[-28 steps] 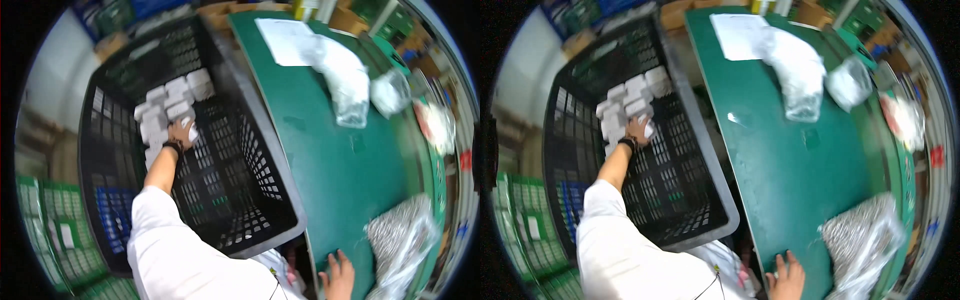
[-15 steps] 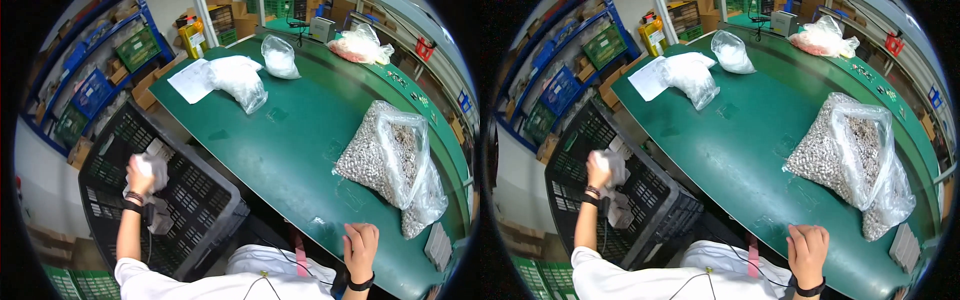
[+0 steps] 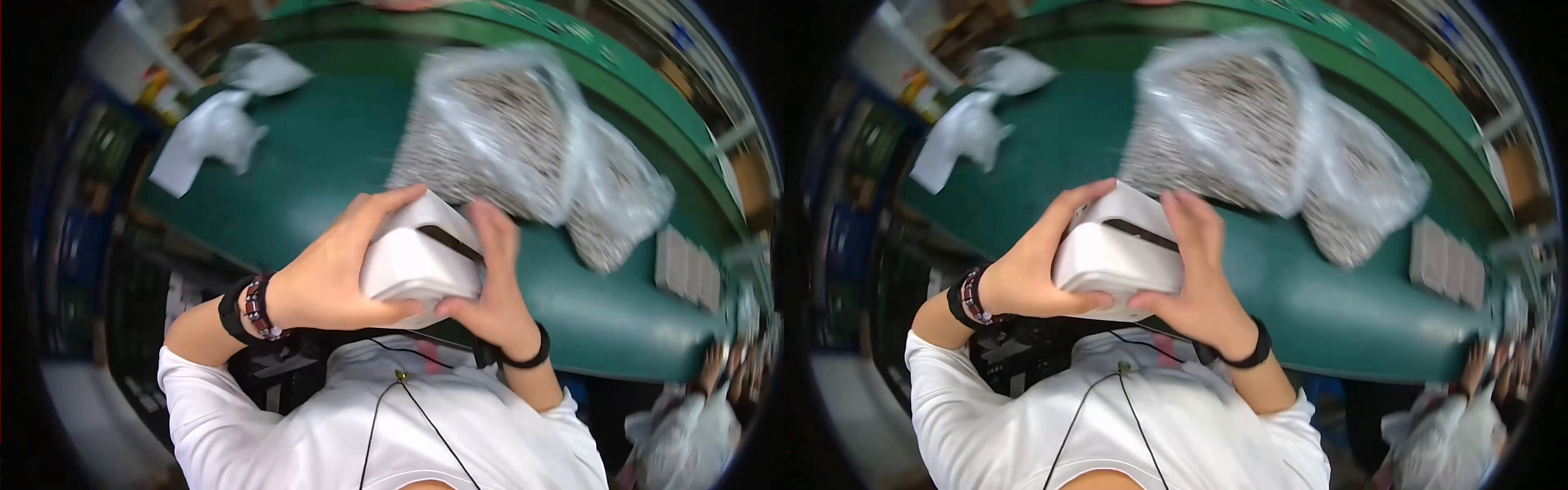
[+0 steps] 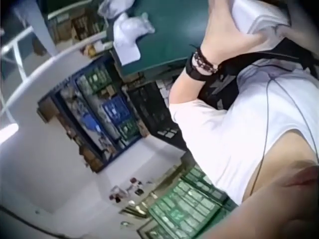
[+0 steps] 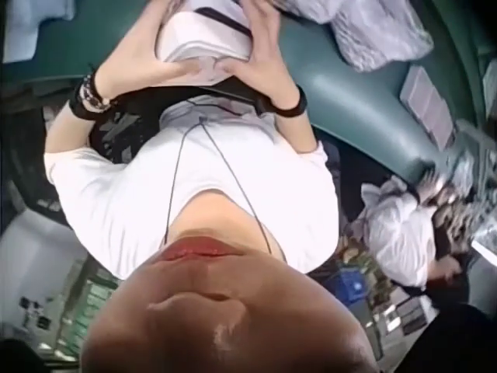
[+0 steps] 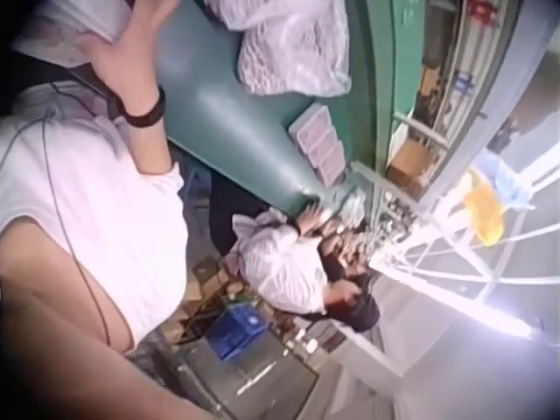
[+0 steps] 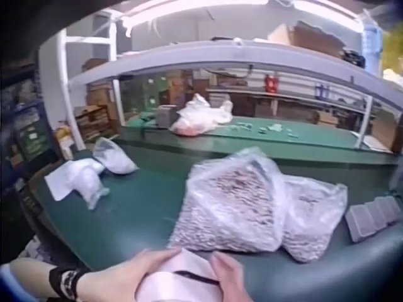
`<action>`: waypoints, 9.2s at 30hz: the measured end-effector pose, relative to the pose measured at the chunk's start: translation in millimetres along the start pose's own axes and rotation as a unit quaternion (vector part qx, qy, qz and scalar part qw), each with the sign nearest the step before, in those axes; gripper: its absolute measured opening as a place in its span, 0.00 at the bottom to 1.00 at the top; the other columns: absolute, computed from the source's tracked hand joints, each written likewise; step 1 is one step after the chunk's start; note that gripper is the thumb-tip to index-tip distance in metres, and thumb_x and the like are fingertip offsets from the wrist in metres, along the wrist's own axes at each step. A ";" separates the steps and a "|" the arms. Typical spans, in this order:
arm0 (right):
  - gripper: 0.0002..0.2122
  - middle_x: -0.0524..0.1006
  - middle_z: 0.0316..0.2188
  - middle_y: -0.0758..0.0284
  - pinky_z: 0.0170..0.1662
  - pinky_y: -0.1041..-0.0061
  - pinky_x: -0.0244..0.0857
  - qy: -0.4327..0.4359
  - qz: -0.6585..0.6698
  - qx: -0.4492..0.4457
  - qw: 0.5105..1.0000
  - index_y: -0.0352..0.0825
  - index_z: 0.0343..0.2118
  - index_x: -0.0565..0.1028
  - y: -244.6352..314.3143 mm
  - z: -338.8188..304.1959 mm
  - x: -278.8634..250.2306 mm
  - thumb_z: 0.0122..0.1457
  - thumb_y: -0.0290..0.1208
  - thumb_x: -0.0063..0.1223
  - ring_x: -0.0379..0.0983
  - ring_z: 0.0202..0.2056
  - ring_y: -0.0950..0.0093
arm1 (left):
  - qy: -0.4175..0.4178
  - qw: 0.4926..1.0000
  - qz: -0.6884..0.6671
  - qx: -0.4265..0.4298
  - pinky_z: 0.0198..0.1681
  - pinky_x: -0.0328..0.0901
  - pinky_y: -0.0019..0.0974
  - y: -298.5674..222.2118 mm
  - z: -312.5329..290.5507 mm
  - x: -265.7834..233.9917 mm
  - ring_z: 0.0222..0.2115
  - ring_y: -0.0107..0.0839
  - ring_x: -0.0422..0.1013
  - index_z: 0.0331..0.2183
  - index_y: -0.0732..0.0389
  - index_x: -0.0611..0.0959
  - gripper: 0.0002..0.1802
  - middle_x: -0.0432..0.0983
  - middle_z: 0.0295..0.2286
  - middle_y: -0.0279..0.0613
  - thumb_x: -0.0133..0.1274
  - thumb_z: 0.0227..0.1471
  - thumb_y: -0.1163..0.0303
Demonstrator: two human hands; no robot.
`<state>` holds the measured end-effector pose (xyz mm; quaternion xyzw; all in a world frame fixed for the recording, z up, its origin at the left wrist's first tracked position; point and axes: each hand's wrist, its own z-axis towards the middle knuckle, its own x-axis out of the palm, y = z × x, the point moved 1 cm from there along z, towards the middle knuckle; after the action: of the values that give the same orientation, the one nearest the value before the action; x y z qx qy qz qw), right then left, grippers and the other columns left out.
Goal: The person retrieves a white plastic housing from a crate, places it on the table, and removes its cover. They then take small white components from a bag and press them into the housing by hand before replacing the cover and returning the unit to the crate.
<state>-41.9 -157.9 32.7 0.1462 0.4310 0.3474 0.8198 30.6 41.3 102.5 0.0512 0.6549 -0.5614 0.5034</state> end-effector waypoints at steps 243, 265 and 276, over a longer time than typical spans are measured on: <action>0.13 0.73 0.39 0.75 0.45 0.65 0.52 -0.127 -0.239 -0.173 0.947 0.50 0.36 0.67 35.3 -82.8 -30.8 0.46 0.32 0.52 0.62 0.35 0.73 | -0.042 0.875 -0.390 -0.282 0.45 0.61 0.35 35.5 -25.1 80.1 0.37 0.33 0.69 0.52 0.65 0.61 0.28 0.71 0.37 0.44 0.48 0.50 0.68; 0.12 0.71 0.33 0.66 0.36 0.75 0.62 0.166 0.074 -0.159 0.970 0.35 0.31 0.74 24.8 -88.2 38.7 0.38 0.22 0.56 0.66 0.33 0.70 | -0.179 0.947 0.054 -0.262 0.38 0.62 0.41 89.2 -15.0 84.0 0.36 0.46 0.67 0.37 0.63 0.75 0.20 0.70 0.34 0.51 0.45 0.48 0.58; 0.20 0.65 0.43 0.54 0.45 0.65 0.58 0.249 0.097 -0.130 0.955 0.32 0.45 0.67 62.4 -64.3 102.1 0.45 0.23 0.54 0.61 0.43 0.56 | -0.304 0.768 0.353 -0.438 0.31 0.64 0.32 -51.0 -157.5 -105.4 0.28 0.37 0.71 0.35 0.64 0.76 0.17 0.74 0.27 0.45 0.46 0.51 0.60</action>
<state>-82.1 -46.0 -33.1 -0.0113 0.5563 0.5036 0.6609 -45.0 199.1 191.3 -0.1209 0.5779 0.0178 0.8069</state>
